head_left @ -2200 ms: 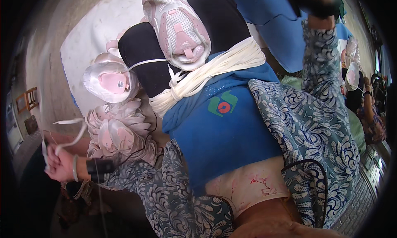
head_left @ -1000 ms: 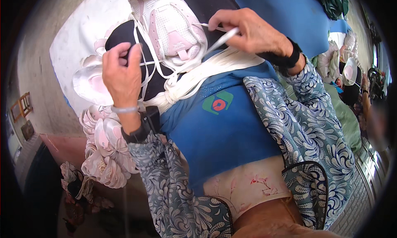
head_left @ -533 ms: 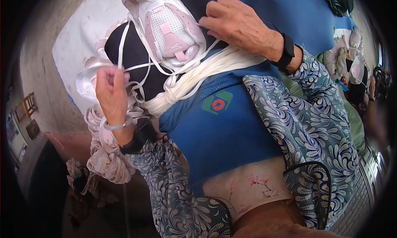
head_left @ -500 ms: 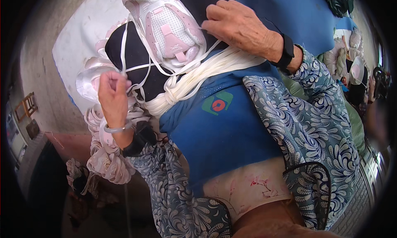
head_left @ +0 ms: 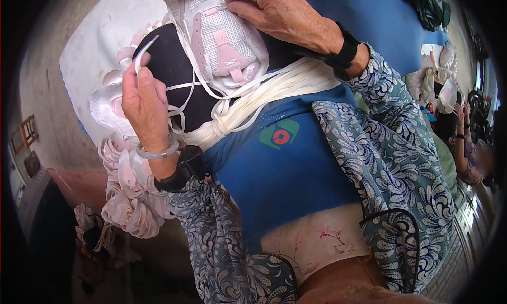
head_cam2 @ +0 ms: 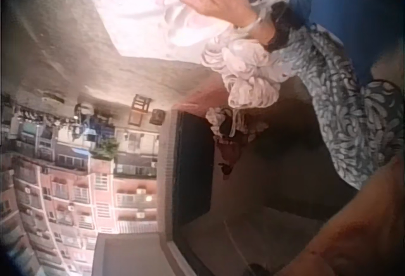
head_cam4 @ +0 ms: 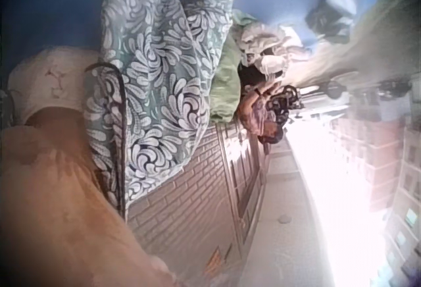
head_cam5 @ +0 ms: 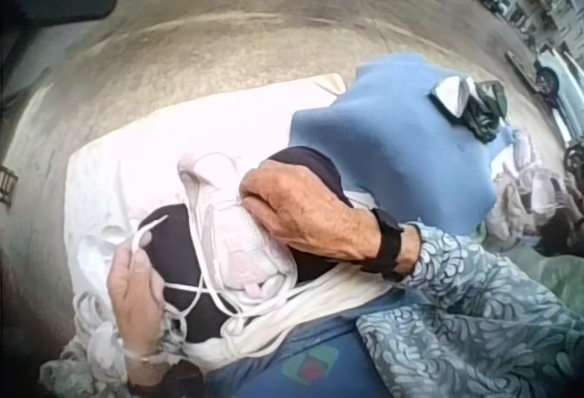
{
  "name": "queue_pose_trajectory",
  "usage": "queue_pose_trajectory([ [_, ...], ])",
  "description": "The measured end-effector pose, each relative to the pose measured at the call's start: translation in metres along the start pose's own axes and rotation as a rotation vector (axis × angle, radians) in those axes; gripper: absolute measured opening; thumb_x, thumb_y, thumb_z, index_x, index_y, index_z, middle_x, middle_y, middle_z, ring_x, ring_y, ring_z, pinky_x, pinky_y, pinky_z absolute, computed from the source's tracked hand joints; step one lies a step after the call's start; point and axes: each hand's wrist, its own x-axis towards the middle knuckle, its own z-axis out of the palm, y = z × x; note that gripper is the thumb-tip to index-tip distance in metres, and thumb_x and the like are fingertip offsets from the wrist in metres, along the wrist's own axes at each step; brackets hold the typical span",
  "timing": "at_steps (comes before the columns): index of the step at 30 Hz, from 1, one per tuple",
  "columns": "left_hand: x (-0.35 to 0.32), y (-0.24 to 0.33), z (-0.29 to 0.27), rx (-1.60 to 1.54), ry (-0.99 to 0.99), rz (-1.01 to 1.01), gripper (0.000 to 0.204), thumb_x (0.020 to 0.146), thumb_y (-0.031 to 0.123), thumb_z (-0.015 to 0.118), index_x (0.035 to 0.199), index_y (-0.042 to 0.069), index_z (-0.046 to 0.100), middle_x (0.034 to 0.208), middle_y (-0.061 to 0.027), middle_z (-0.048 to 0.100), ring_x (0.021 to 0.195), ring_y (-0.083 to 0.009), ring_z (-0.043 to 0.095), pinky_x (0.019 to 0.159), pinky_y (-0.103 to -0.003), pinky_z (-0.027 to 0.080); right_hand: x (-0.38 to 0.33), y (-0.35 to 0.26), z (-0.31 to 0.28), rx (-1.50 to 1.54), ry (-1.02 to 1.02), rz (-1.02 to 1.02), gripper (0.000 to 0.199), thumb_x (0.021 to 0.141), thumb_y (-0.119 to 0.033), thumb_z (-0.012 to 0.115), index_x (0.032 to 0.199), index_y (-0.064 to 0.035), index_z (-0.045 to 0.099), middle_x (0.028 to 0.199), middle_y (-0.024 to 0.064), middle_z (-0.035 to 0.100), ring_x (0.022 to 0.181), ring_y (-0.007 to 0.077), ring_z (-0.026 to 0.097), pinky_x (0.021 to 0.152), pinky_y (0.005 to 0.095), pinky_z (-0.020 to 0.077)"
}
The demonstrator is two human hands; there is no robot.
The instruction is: The person is lacing a pair of white and pink shoes.
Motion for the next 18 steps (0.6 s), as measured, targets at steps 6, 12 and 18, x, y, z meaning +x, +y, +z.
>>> queue_pose_trajectory([
  [6,0.002,0.032,0.031,-0.202,0.052,0.197,0.030,0.098,0.012,0.040,0.118,-0.001,0.059,0.064,0.0035,0.047,0.049,-0.0016,0.037,0.045,-0.018,0.036,0.003,-0.001,0.002,-0.049,0.045,-0.039,0.014,0.084,-0.010,0.057,0.083,0.0038,0.058,0.079,0.0206,0.058,0.077,0.0353,0.057,0.068,0.0406,0.0458],
  [12,0.027,0.018,0.044,0.028,0.007,0.254,0.021,0.090,0.011,0.057,0.106,-0.001,0.063,0.075,-0.0020,0.058,0.057,-0.0075,0.047,0.054,-0.021,0.042,0.006,0.000,0.001,0.012,-0.075,0.126,0.017,0.084,-0.012,0.054,0.080,0.0046,0.056,0.074,0.0228,0.057,0.072,0.0369,0.056,0.066,0.0416,0.0449],
  [18,0.034,0.008,0.066,0.284,-0.054,0.396,0.027,0.078,0.013,0.072,0.096,0.000,0.055,0.076,-0.0057,0.054,0.063,-0.0118,0.050,0.061,-0.025,0.044,0.006,0.001,0.002,0.081,-0.088,0.187,0.018,0.085,-0.013,0.053,0.078,0.0043,0.056,0.073,0.0229,0.056,0.071,0.0372,0.057,0.065,0.0417,0.0446],
])
